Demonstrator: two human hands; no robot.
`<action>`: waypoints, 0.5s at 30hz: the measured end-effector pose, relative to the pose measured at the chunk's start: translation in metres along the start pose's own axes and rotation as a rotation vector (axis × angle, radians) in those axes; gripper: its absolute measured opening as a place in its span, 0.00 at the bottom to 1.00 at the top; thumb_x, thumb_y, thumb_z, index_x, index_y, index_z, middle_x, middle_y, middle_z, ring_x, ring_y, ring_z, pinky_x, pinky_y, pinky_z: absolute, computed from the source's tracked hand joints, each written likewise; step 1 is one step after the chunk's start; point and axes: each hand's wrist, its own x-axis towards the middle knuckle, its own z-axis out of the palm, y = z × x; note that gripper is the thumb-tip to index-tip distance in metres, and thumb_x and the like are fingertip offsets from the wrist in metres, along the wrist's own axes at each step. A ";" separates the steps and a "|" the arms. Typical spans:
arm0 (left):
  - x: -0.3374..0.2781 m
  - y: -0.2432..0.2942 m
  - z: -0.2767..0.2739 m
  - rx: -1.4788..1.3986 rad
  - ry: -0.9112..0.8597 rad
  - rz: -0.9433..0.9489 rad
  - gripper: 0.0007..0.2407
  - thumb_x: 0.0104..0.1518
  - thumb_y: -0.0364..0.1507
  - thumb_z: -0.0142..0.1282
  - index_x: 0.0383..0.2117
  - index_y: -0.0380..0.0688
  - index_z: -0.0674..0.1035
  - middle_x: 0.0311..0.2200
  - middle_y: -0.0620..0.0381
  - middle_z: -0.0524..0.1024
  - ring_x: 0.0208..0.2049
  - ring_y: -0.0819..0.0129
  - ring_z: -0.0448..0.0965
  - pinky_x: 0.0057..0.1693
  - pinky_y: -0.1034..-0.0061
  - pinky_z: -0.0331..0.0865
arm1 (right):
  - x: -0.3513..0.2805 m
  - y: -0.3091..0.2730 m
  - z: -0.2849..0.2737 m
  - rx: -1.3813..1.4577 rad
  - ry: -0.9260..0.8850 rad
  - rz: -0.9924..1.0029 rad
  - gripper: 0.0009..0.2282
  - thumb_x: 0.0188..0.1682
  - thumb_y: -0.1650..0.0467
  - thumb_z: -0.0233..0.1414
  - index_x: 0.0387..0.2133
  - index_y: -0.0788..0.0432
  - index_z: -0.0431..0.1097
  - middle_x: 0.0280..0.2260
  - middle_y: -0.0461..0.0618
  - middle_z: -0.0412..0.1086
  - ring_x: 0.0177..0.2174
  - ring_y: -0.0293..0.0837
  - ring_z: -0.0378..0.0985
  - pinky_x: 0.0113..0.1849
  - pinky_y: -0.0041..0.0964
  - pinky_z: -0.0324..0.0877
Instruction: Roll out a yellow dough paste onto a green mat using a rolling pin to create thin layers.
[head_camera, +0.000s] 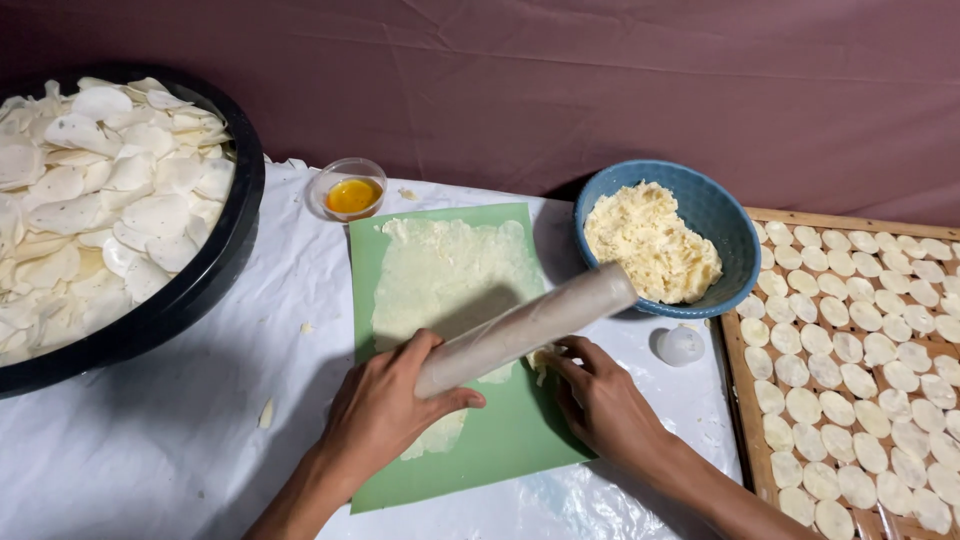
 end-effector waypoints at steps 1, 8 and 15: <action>0.007 -0.002 0.002 -0.003 -0.001 -0.002 0.27 0.41 0.58 0.70 0.35 0.57 0.73 0.32 0.60 0.84 0.33 0.48 0.81 0.34 0.59 0.68 | -0.004 0.003 0.001 -0.001 -0.003 0.000 0.21 0.44 0.77 0.54 0.55 0.60 0.70 0.53 0.60 0.66 0.45 0.60 0.78 0.43 0.51 0.75; 0.049 -0.016 0.013 0.261 0.153 0.495 0.24 0.51 0.56 0.64 0.39 0.50 0.77 0.25 0.56 0.79 0.28 0.51 0.80 0.40 0.57 0.72 | -0.030 0.007 0.003 -0.098 -0.214 0.514 0.17 0.51 0.55 0.50 0.47 0.47 0.59 0.26 0.47 0.79 0.25 0.61 0.80 0.29 0.53 0.70; 0.049 -0.025 0.039 0.272 0.037 0.514 0.22 0.57 0.52 0.58 0.51 0.55 0.77 0.39 0.52 0.80 0.41 0.51 0.80 0.52 0.58 0.68 | -0.058 0.000 0.016 0.123 -0.245 0.427 0.09 0.50 0.59 0.55 0.32 0.48 0.68 0.25 0.39 0.80 0.22 0.51 0.80 0.28 0.42 0.70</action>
